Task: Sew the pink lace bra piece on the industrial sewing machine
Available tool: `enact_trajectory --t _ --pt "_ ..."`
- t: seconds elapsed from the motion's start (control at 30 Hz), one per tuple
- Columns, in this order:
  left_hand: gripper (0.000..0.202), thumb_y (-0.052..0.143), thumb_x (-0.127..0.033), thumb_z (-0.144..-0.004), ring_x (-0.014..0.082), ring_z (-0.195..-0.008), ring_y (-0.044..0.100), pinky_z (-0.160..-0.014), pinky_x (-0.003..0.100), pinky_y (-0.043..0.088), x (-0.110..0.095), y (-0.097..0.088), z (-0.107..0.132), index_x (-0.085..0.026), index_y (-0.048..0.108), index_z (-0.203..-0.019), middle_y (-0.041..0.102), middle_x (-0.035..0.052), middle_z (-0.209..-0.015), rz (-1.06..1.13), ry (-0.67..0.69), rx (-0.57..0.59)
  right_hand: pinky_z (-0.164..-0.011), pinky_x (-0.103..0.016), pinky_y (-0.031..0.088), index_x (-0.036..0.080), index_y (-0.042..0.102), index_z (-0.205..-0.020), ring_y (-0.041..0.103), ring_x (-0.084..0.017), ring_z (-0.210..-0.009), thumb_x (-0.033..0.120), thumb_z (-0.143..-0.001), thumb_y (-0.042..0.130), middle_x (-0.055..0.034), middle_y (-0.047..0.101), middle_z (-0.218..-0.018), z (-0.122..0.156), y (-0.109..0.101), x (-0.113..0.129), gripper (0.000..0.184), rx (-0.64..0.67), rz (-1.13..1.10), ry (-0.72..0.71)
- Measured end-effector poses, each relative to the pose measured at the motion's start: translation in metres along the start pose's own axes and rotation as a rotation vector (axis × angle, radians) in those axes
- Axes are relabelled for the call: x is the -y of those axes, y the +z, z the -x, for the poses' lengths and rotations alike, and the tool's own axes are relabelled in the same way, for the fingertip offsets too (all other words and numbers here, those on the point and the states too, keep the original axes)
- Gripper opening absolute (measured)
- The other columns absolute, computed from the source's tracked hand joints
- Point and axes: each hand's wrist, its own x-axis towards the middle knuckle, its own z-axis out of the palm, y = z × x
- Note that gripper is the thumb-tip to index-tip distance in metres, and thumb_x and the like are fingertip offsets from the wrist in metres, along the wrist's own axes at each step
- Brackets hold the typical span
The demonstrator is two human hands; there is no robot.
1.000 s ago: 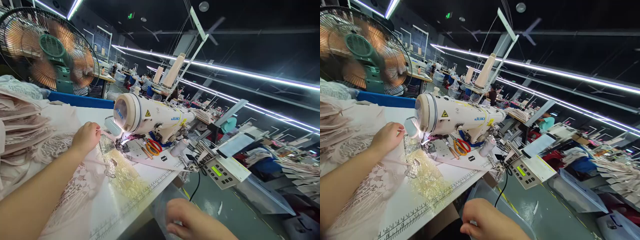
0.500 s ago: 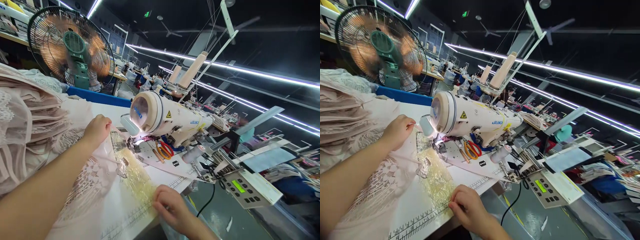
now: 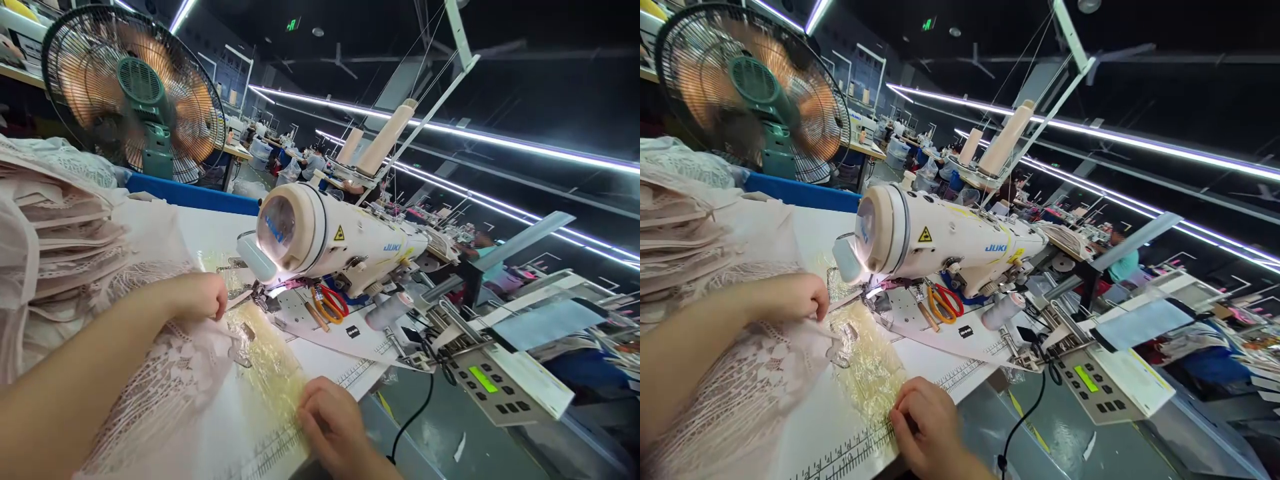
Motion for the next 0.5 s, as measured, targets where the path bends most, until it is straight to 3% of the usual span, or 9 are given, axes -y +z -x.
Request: enact_trajectory --t 0.2,0.5 --pt "0.029 0.043 -0.015 -0.043 0.0179 -0.043 0.048 -0.044 0.027 0.031 -0.018 0.006 0.009 -0.024 0.067 -0.056 0.054 0.0005 -0.043 -0.027 -0.107 0.151 -0.056 -0.021 0.038 0.020 0.044 -0.072 0.055 -0.010 -0.061 0.014 -0.081 0.050 0.0001 0.061 -0.070 -0.006 0.001 0.001 0.012 -0.068 0.026 -0.065" --pt "0.029 0.043 -0.019 -0.052 0.0164 -0.045 0.050 -0.044 0.025 0.031 -0.008 0.006 0.002 -0.024 0.068 -0.065 0.051 -0.0010 -0.043 0.020 -0.177 0.239 -0.054 -0.022 0.036 0.020 0.043 -0.071 0.052 -0.009 -0.059 0.014 -0.078 0.051 0.0021 0.060 -0.068 -0.008 0.000 0.003 0.013 -0.100 0.017 -0.039"
